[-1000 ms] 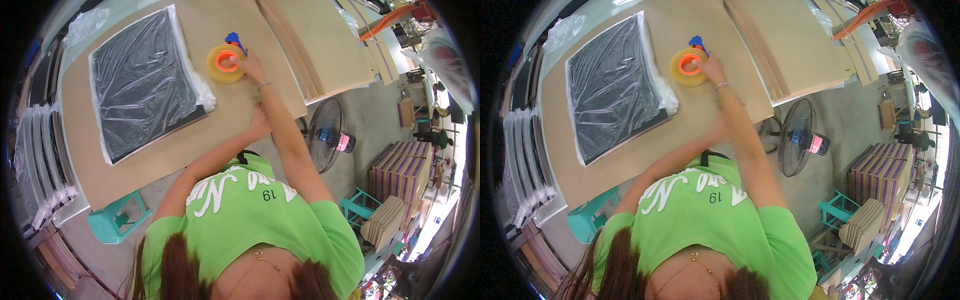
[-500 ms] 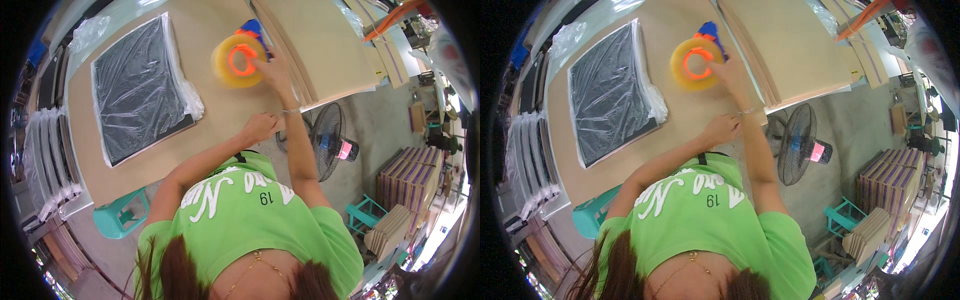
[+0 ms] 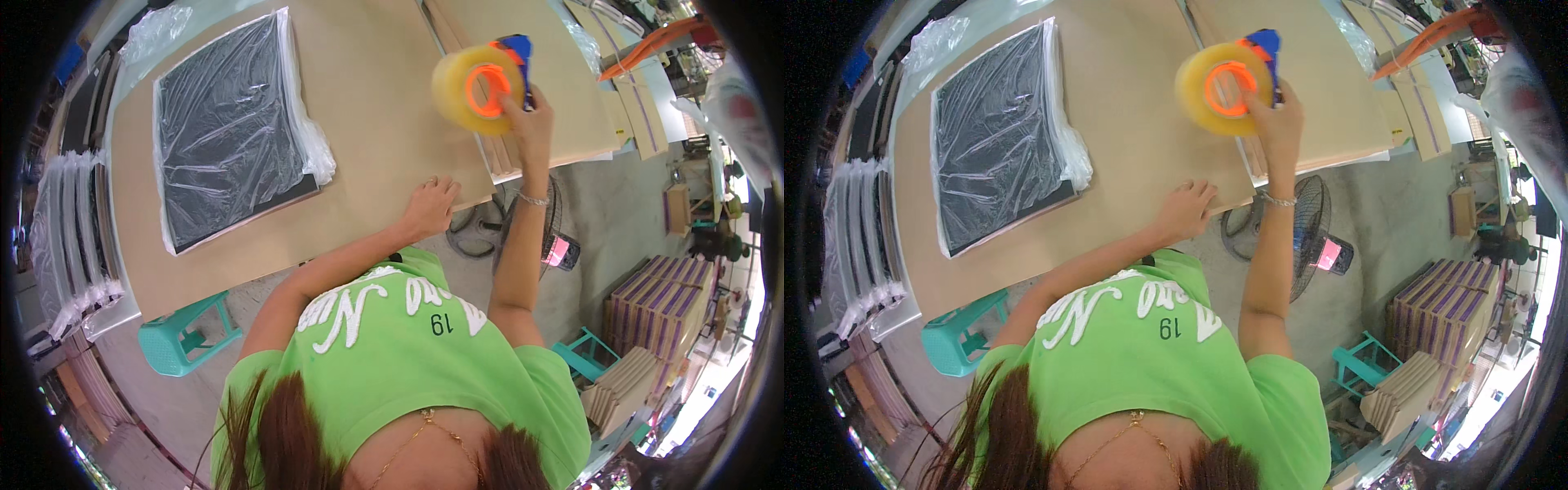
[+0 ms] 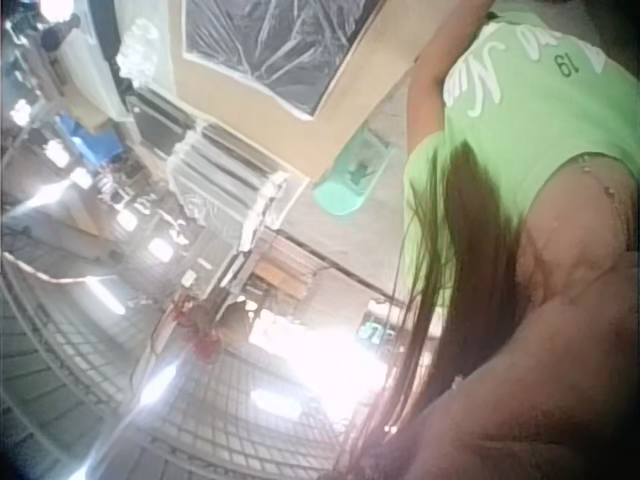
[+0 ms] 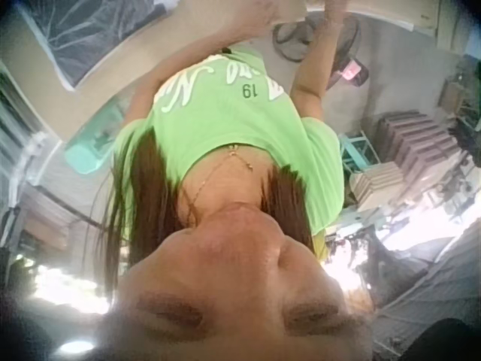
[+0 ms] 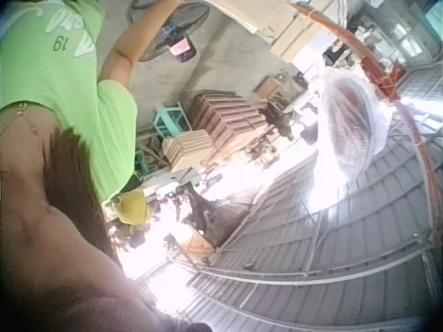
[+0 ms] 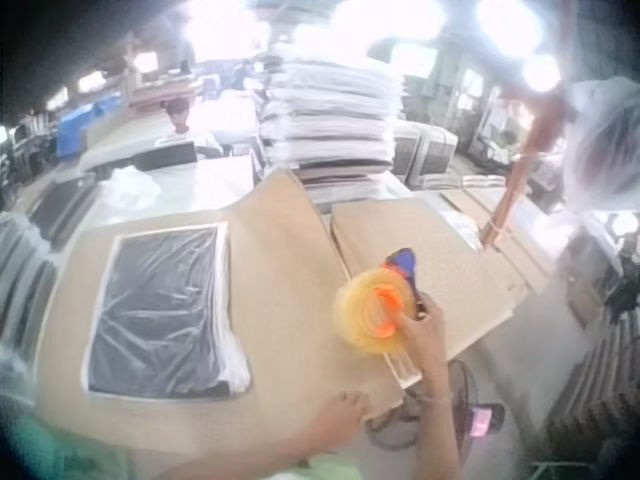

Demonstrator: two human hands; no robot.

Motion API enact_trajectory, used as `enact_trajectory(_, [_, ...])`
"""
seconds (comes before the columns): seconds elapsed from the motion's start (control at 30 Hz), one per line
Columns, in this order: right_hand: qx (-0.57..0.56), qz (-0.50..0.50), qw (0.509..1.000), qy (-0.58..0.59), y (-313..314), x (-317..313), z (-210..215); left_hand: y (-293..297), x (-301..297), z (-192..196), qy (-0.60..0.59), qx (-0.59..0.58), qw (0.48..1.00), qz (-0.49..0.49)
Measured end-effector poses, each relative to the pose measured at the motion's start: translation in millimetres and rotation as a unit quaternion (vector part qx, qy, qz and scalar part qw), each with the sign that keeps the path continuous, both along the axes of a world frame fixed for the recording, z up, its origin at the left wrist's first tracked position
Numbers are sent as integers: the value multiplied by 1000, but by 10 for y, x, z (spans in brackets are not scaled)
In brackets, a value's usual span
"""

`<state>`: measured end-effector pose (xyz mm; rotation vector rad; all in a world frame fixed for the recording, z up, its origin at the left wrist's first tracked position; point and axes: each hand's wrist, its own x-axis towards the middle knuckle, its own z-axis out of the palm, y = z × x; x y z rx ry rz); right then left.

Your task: The person wraps a rectangular product in brown paper, using a tape dispenser to secure the paper edges and folds.

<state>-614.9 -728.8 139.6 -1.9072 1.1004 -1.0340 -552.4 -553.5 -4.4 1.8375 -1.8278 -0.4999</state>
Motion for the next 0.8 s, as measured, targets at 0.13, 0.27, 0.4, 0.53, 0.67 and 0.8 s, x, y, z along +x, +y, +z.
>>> enact_trajectory(0.13, [16,19,999,41,-13,270,-280,-31,49,83,-7,6,1000,-19])
enact_trajectory(0.27, [-46,12,999,25,-157,300,-121,-11,106,64,-31,3,1000,-5])
enact_trajectory(0.4, [-86,-86,983,139,-872,-207,-179,-43,21,-45,-46,-15,999,-25])
enact_trajectory(0.53, [-59,-168,947,268,-1218,-440,-105,-83,-33,-251,-106,-18,994,-15])
enact_trajectory(0.67, [-288,-195,903,252,-1288,-808,-426,-180,65,-138,17,15,998,-52])
enact_trajectory(0.8, [26,-20,978,206,-48,-684,-438,57,225,-143,49,-56,997,-5])
